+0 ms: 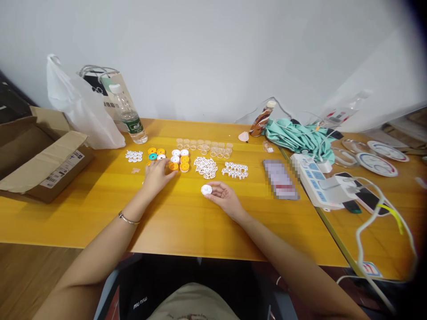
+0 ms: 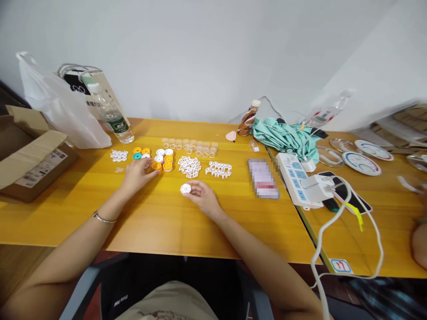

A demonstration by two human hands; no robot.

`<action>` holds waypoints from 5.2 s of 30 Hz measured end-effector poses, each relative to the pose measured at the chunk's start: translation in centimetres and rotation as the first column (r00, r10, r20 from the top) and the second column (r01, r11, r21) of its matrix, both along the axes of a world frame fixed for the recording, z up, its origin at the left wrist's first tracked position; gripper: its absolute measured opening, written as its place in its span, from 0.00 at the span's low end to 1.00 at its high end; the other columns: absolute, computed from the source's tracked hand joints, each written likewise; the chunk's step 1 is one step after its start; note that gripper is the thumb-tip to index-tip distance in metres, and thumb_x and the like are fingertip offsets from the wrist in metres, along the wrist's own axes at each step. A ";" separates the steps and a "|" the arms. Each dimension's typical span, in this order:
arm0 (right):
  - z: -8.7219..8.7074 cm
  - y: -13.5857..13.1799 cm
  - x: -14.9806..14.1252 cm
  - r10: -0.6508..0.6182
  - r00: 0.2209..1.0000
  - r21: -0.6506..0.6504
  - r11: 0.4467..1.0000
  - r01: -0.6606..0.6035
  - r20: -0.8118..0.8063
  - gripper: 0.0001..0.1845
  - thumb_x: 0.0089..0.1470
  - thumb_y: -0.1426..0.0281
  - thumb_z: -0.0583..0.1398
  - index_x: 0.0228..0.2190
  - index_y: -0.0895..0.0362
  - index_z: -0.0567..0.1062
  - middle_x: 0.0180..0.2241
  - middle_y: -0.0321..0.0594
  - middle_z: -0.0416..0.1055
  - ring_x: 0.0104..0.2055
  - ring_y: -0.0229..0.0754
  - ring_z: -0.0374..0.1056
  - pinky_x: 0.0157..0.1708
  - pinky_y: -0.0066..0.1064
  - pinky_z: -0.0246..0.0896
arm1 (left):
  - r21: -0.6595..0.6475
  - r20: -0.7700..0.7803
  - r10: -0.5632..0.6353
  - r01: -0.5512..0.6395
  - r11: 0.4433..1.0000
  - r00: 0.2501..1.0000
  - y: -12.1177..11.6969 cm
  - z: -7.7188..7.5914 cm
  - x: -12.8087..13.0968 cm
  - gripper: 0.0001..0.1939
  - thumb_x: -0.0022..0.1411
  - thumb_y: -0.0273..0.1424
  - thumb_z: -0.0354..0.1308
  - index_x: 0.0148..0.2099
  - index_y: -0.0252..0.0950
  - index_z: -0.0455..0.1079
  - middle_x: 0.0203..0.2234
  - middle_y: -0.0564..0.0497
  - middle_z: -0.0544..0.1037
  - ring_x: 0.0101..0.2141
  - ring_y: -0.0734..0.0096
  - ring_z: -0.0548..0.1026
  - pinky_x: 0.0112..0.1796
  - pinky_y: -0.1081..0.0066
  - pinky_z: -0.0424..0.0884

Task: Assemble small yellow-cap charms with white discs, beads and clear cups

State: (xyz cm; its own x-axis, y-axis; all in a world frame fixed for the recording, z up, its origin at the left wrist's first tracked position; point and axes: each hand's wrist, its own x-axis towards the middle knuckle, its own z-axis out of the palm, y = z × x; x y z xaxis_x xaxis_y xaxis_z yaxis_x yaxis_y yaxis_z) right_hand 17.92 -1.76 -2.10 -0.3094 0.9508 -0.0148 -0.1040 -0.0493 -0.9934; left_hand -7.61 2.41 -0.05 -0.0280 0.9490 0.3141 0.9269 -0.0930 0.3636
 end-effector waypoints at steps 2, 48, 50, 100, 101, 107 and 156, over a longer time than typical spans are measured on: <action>0.0 0.0 0.0 0.004 1.000 -0.002 1.000 -0.004 0.004 0.19 0.39 0.69 0.67 0.37 0.55 0.71 0.34 0.37 0.77 0.38 0.40 0.73 0.48 0.39 0.65 | -0.003 -0.025 -0.003 0.003 1.000 1.000 0.1 -0.1 0.3 0.19 0.55 0.41 0.58 0.47 0.38 0.66 0.41 0.43 0.75 0.44 0.52 0.69 0.42 0.58 0.60; 3.7 -0.2 -1.1 -0.021 1.000 0.004 1.000 0.021 -0.011 0.17 0.37 0.70 0.68 0.34 0.54 0.74 0.32 0.35 0.78 0.35 0.38 0.75 0.42 0.34 0.70 | -0.012 0.962 -0.154 0.597 0.802 0.225 -4.2 2.0 5.2 0.07 0.54 0.32 0.63 0.33 0.35 0.70 0.33 0.52 0.75 0.36 0.74 0.71 0.42 0.71 0.66; 3.7 -0.3 -1.2 -0.029 0.999 0.014 0.999 0.030 -0.021 0.17 0.37 0.69 0.68 0.34 0.54 0.74 0.33 0.35 0.78 0.35 0.38 0.75 0.43 0.34 0.70 | -0.012 0.959 -0.160 0.594 0.804 0.235 -4.1 1.9 5.2 0.10 0.53 0.31 0.63 0.39 0.36 0.70 0.35 0.51 0.75 0.38 0.73 0.72 0.43 0.70 0.66; 3.1 -1.3 -1.3 -0.066 0.988 -0.051 0.997 0.059 -0.139 0.20 0.37 0.70 0.68 0.37 0.51 0.77 0.35 0.34 0.78 0.39 0.41 0.74 0.48 0.40 0.67 | 0.125 0.823 -0.387 0.532 0.838 0.416 -5.4 2.8 5.6 0.17 0.57 0.31 0.59 0.50 0.41 0.68 0.46 0.48 0.72 0.45 0.67 0.69 0.49 0.65 0.63; 3.1 -1.3 -1.2 -0.074 0.987 -0.057 0.996 0.067 -0.144 0.20 0.37 0.70 0.68 0.37 0.51 0.76 0.35 0.33 0.78 0.40 0.41 0.74 0.48 0.39 0.67 | 0.133 0.812 -0.384 0.502 0.855 0.440 -5.3 2.9 5.3 0.17 0.57 0.31 0.59 0.50 0.41 0.68 0.46 0.48 0.72 0.45 0.67 0.69 0.49 0.66 0.63; 2.6 -0.7 -0.6 -0.116 0.979 -0.092 0.991 0.101 -0.169 0.22 0.37 0.68 0.69 0.39 0.51 0.76 0.37 0.35 0.78 0.40 0.40 0.73 0.50 0.40 0.65 | 0.007 0.440 -0.445 0.493 0.870 0.780 -4.5 2.4 3.7 0.16 0.56 0.32 0.58 0.48 0.39 0.69 0.42 0.47 0.73 0.42 0.63 0.69 0.44 0.64 0.64; 0.8 -2.3 -2.0 0.016 0.987 0.025 1.000 -0.012 -0.160 0.21 0.42 0.69 0.67 0.42 0.53 0.75 0.40 0.38 0.77 0.43 0.43 0.73 0.51 0.41 0.66 | 0.315 0.068 -0.550 0.505 0.804 0.832 -6.0 1.9 6.4 0.06 0.59 0.33 0.59 0.39 0.40 0.73 0.37 0.50 0.76 0.38 0.68 0.71 0.38 0.66 0.61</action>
